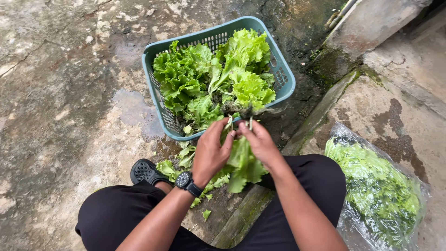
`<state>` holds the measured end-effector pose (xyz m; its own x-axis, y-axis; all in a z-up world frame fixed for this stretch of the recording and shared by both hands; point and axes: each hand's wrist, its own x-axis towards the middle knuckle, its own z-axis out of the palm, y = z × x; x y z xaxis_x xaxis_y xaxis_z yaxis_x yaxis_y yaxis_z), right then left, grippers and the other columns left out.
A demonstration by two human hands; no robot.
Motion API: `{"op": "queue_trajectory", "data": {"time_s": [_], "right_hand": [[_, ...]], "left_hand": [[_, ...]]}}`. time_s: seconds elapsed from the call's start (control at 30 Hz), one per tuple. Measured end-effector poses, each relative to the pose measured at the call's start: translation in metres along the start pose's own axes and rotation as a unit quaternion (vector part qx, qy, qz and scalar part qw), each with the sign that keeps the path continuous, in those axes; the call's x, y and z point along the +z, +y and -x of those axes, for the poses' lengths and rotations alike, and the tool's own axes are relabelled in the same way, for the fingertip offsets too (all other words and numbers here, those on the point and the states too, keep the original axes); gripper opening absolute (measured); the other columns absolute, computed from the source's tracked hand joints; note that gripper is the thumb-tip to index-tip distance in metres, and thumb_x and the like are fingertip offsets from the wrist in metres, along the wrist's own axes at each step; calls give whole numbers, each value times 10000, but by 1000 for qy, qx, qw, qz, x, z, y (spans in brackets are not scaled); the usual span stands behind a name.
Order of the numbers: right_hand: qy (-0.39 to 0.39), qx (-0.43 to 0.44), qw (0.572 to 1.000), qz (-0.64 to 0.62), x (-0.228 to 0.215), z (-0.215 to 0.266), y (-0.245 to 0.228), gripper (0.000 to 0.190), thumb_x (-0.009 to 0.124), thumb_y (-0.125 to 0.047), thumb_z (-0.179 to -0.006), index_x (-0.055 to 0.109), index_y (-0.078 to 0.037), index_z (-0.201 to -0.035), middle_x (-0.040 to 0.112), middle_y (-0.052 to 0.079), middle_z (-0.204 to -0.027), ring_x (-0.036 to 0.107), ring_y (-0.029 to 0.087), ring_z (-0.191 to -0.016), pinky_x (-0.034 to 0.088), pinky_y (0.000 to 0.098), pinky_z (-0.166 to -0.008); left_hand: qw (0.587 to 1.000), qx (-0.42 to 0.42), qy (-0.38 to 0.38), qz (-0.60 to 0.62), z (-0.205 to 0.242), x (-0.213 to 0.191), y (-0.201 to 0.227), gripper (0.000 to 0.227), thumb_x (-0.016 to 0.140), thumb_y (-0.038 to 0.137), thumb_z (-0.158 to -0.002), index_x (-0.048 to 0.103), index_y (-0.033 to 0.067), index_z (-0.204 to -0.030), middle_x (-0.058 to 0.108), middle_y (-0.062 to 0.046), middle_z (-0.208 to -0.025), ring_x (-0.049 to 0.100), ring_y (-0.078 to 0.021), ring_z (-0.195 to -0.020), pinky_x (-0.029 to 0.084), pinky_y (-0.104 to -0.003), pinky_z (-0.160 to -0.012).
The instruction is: The person sorts through bunches of green lettuce by hand, removing damaged leaves and debris while seated on the floor. The sorted lettuce is placed into a green plastic crate, and some is packed into a clear plastic bag.
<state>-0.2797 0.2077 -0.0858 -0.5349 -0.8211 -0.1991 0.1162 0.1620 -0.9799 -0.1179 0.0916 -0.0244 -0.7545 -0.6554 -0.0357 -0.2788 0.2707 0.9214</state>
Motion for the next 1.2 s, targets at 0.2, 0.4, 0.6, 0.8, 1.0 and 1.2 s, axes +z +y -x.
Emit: {"op": "queue_trajectory", "data": {"time_s": [0.2,0.4,0.6,0.8,1.0,1.2], "right_hand": [[55,99,985,-132,7,-18,50,361,813,-388,-1261,884,-94,-1459,910,54,-1358,800,163,-1260,616,390,-1238],[127,96,969,-189,4,-20,43,280,822,-340,-1244,871,-79,-1334,932,84,-1221,870,152,-1136,669,345,-1109],[92,103,974,-178,0,-14,38,232,850,-291,-1225,794,-66,-1234,915,99,-1122,907,166,-997,745,381,-974],[-99,53,994,-6,-3,-22,5,348,696,-268,-1304,813,-96,-1026,793,-17,-916,771,118,-990,633,368,-1084],[-407,58,865,286,-4,-29,-43,331,673,-196,-1218,932,-32,-1093,909,328,-1193,826,575,-1293,515,742,-1331],[-347,45,856,380,3,-45,-100,258,721,-321,-1241,866,-202,-1063,919,47,-908,773,310,-889,606,535,-909]], "left_hand": [[980,89,-72,-163,-6,37,-31,501,770,181,-1160,700,-96,-1571,651,-294,-1519,803,-644,-1261,686,-712,-1091],[961,41,-40,-271,6,20,-13,759,802,467,-1193,502,29,-1735,731,-264,-1543,763,-515,-1516,449,-763,-1377],[960,2,-174,-218,20,4,0,753,566,577,-1278,587,83,-1846,757,-308,-1709,689,-514,-1652,475,-745,-1387],[974,203,48,-90,-8,-61,-17,836,963,420,-1064,675,101,-1781,587,-355,-1741,501,-669,-1707,390,-843,-1409],[965,203,-159,39,-29,-23,-48,555,700,480,-1179,880,70,-1507,925,-259,-1383,856,-524,-1395,608,-679,-1305],[977,76,-31,197,-19,-6,-81,415,760,481,-1226,886,126,-1400,933,-183,-1273,874,-311,-1300,649,-534,-1181]]}}
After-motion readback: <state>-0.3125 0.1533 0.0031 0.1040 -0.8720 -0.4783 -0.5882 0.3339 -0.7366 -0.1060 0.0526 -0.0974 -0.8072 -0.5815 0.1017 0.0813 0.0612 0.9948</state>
